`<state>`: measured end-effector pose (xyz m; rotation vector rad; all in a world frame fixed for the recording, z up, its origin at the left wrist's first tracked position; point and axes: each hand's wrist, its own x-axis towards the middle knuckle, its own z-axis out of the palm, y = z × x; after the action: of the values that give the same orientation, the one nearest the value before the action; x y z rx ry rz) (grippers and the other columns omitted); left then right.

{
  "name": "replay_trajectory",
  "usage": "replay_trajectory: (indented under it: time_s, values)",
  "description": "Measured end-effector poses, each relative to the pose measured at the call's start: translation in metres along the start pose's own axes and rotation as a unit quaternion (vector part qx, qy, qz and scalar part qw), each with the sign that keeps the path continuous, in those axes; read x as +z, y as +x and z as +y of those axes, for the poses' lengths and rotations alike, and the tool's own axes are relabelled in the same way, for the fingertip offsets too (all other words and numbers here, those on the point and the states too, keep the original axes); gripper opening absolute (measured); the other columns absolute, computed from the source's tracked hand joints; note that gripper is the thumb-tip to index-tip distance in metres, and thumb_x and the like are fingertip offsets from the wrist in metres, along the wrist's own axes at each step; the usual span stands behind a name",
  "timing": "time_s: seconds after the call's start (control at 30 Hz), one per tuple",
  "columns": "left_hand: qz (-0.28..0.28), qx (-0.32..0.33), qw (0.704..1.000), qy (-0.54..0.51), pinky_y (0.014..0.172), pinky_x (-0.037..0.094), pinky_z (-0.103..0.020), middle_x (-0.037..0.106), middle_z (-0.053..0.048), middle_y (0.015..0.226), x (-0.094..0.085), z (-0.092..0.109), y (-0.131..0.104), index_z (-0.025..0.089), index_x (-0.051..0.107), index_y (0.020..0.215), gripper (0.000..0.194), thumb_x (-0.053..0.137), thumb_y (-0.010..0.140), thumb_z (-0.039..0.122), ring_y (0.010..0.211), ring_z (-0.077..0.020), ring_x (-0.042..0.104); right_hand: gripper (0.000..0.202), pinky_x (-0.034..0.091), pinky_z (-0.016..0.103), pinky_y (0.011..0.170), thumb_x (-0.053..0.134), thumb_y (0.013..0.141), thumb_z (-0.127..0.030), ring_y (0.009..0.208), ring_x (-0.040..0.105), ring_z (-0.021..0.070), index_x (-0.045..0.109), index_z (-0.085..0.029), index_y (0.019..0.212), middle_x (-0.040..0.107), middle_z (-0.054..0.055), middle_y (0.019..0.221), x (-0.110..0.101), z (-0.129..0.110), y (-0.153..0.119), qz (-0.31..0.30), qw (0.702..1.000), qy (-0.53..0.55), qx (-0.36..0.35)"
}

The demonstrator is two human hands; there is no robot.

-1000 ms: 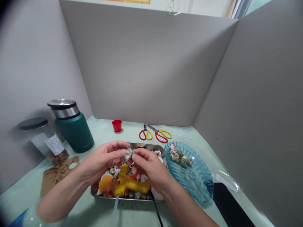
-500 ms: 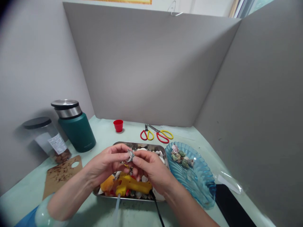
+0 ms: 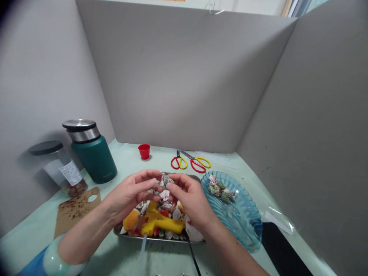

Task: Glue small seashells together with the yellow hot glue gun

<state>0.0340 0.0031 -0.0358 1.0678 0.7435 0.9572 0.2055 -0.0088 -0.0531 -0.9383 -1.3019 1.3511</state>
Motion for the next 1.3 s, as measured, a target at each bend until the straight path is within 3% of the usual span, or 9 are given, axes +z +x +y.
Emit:
replay_trajectory:
  time_s: [0.13,0.3,0.6,0.87,1.13,1.3]
  values:
    - [0.032,0.020,0.996,0.086,0.065,0.050,-0.029,0.057,-0.003,0.078,0.006,-0.001,-0.001,0.015,0.060,0.082,0.016,0.062,0.077,0.031,0.076,-0.0153,0.056,0.023,0.045,0.025,0.059,0.060,0.081,-0.029,0.066,0.054,0.0123,0.060,-0.019,0.101,0.060,0.001,0.081,0.000,0.002,-0.002,0.073,0.983,-0.148,-0.075]
    - [0.072,0.057,0.980,0.177,0.060,0.046,-0.025,0.056,0.000,0.071,0.009,-0.001,-0.001,0.016,0.059,0.078,0.016,0.061,0.076,0.031,0.065,-0.0121,0.053,0.019,0.046,0.030,0.072,0.055,0.085,-0.026,0.079,0.058,0.0165,0.059,-0.021,0.103,0.063,0.004,0.092,0.002,0.006,-0.006,0.078,0.950,-0.267,-0.139]
    - [0.067,0.067,0.958,0.269,0.058,0.042,-0.024,0.055,0.001,0.068,0.007,0.006,-0.001,0.016,0.057,0.072,0.012,0.058,0.076,0.027,0.062,-0.0109,0.049,0.023,0.046,0.027,0.066,0.055,0.083,-0.020,0.072,0.056,0.0132,0.057,-0.022,0.107,0.063,0.002,0.095,0.005,0.006,-0.006,0.062,0.943,-0.299,-0.136]
    - [0.102,0.143,0.886,0.428,0.063,0.043,-0.025,0.062,-0.002,0.079,-0.006,0.004,0.000,0.018,0.062,0.079,0.014,0.052,0.080,0.027,0.071,-0.0144,0.055,0.021,0.045,0.024,0.062,0.056,0.083,-0.019,0.069,0.056,0.0122,0.059,-0.020,0.103,0.063,0.002,0.091,0.002,0.007,-0.003,0.078,0.936,-0.313,-0.141]
    - [0.095,0.170,0.859,0.474,0.062,0.043,-0.025,0.063,-0.001,0.077,-0.006,0.002,0.000,0.019,0.061,0.079,0.014,0.050,0.083,0.027,0.071,-0.0140,0.055,0.022,0.045,0.025,0.062,0.058,0.080,-0.016,0.069,0.056,0.0122,0.058,-0.022,0.101,0.063,0.000,0.091,0.006,0.006,-0.003,0.066,0.935,-0.317,-0.144]
    - [0.086,0.174,0.864,0.464,0.060,0.044,-0.024,0.063,-0.001,0.077,-0.005,0.000,0.000,0.019,0.061,0.079,0.014,0.051,0.083,0.028,0.070,-0.0137,0.056,0.021,0.044,0.025,0.061,0.060,0.079,-0.018,0.069,0.055,0.0122,0.056,-0.020,0.100,0.063,0.000,0.089,0.008,0.007,-0.004,0.074,0.937,-0.314,-0.136]
